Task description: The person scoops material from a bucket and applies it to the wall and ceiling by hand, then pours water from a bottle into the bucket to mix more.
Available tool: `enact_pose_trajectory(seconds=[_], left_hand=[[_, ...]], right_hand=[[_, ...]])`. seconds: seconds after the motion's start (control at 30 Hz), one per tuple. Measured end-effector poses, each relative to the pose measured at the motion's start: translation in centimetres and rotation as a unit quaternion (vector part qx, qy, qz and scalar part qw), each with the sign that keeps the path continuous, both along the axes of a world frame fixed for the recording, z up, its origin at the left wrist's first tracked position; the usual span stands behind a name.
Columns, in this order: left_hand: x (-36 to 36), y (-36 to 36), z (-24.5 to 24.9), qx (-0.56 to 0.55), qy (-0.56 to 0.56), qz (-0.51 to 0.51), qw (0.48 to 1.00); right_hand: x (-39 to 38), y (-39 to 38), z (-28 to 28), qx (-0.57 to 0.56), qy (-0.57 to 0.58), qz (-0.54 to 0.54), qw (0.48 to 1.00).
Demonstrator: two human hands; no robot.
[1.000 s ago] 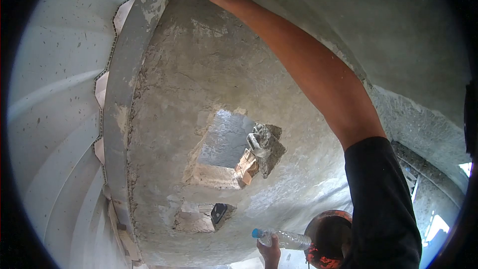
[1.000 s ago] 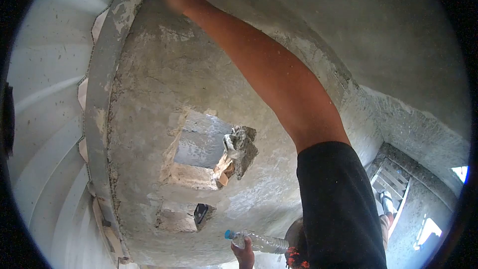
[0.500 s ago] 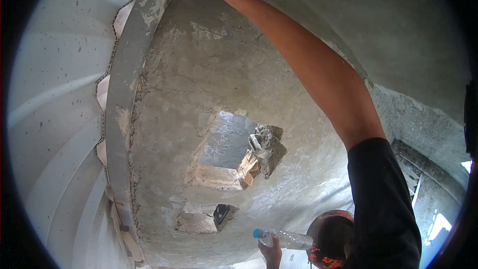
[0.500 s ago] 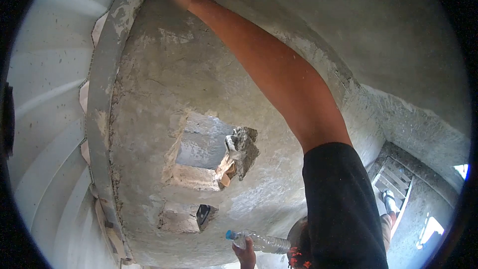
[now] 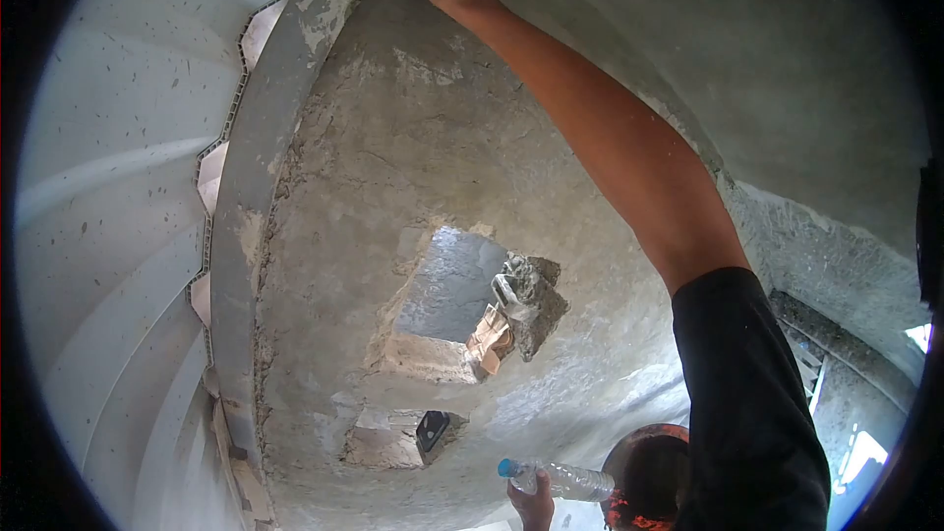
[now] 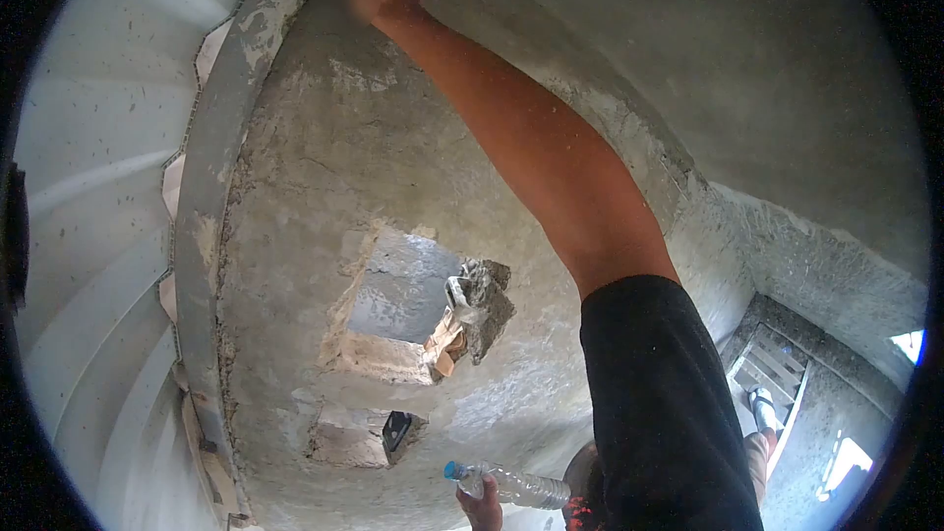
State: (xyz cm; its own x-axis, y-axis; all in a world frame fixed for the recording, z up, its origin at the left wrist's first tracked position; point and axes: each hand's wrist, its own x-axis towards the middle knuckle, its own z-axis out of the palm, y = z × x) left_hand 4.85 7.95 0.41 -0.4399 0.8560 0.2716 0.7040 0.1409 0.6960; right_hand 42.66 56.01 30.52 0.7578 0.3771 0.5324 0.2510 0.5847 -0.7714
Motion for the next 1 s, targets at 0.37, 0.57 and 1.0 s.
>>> enact_pose_trajectory(seconds=[0.37,0.57,1.0], left_hand=[[2.5,1.0,1.0,-0.01,-0.044,-0.013,0.999],[2.9,0.9,1.4,-0.004,-0.062,-0.021,0.998],[0.4,-0.1,0.0,0.017,-0.013,-0.009,1.0]], right_hand=[[-0.5,-0.1,-2.6,0.097,-0.199,-0.134,0.966],[0.5,-2.3,-1.6,0.065,0.002,-0.046,0.997],[-3.9,-1.0,-0.2,0.062,-0.107,-0.094,0.988]])
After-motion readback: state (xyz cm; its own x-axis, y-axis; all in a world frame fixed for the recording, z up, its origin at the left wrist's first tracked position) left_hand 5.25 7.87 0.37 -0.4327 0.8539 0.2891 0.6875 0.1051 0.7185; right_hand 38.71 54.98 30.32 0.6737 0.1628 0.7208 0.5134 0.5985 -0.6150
